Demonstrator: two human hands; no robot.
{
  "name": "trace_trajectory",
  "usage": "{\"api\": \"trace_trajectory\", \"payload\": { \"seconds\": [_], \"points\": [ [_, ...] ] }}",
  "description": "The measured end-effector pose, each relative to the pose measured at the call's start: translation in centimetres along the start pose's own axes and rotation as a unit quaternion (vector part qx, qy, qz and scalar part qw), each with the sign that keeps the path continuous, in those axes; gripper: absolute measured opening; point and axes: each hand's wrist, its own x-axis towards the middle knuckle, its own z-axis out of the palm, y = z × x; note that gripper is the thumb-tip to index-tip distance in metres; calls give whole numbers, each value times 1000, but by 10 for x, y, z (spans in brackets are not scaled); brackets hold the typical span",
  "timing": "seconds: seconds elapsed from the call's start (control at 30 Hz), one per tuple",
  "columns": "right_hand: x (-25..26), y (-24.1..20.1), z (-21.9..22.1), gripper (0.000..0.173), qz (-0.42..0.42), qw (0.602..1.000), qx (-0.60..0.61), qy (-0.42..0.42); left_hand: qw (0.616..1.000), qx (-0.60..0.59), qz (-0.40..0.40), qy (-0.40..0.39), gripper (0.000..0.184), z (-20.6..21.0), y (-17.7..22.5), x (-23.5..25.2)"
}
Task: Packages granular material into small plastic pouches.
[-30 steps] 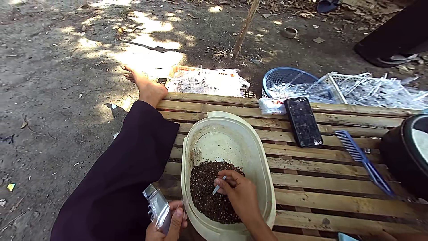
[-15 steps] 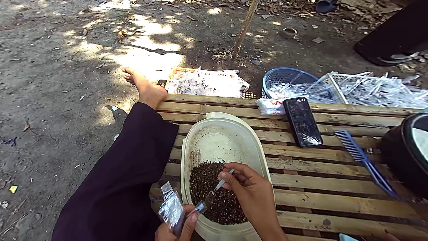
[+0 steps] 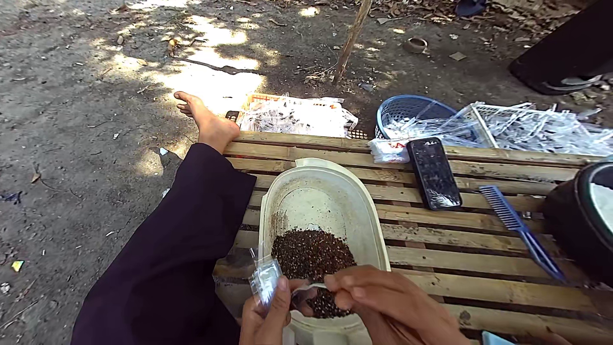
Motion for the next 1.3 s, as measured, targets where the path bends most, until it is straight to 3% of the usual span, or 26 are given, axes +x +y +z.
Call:
{"api": "trace_trajectory", "payload": {
  "seconds": [0.07, 0.2, 0.3, 0.37, 0.43, 0.5, 0.63, 0.73, 0.97, 1.03, 1.1, 1.2, 1.23, 1.3],
  "points": [
    [7, -10, -9, 12, 14, 999, 34, 27, 999, -31, -43, 6, 42, 3, 3, 3],
    [21, -13, -15, 23, 124, 989, 21, 82, 995, -68, -71, 15, 43, 6, 3, 4],
    [15, -3, -16, 16, 197, 980, -4, -5, 996, -75, -47, 6, 38, 10, 1, 3],
    [8, 4, -16, 31, 214, 974, -1, -78, 997, -69, -13, -10, 32, 15, 0, 1],
    [5, 8, -10, 35, 206, 974, -2, -93, 998, -64, 12, -18, 27, 20, -1, -2],
    [6, 4, -5, 26, 196, 978, -4, -64, 998, -61, 14, -9, 26, 21, -2, -3],
    [21, -7, -21, 13, 163, 986, -17, -2, 986, -123, 0, 117, 33, 12, -7, 10],
    [33, -17, -37, 13, 145, 988, -44, 22, 974, -133, 9, 185, 31, -5, -7, 23],
    [46, -34, -57, 14, 115, 989, -77, -54, 946, -3, 99, 309, 14, -25, 11, 45],
    [49, -37, -57, 17, 109, 986, -90, -91, 959, 15, 152, 239, 16, -19, 16, 43],
    [52, -38, -53, 19, 104, 982, -96, -121, 975, 42, 201, 85, 16, -5, 20, 33],
    [56, -43, -44, 22, 102, 980, -108, -135, 951, 120, 261, -117, 29, 23, 28, 22],
    [57, -45, -41, 22, 100, 979, -117, -131, 934, 160, 280, -150, 33, 32, 32, 19],
    [60, -48, -39, 22, 91, 978, -149, -115, 913, 240, 287, -165, 22, 50, 40, 10]
  ]
}}
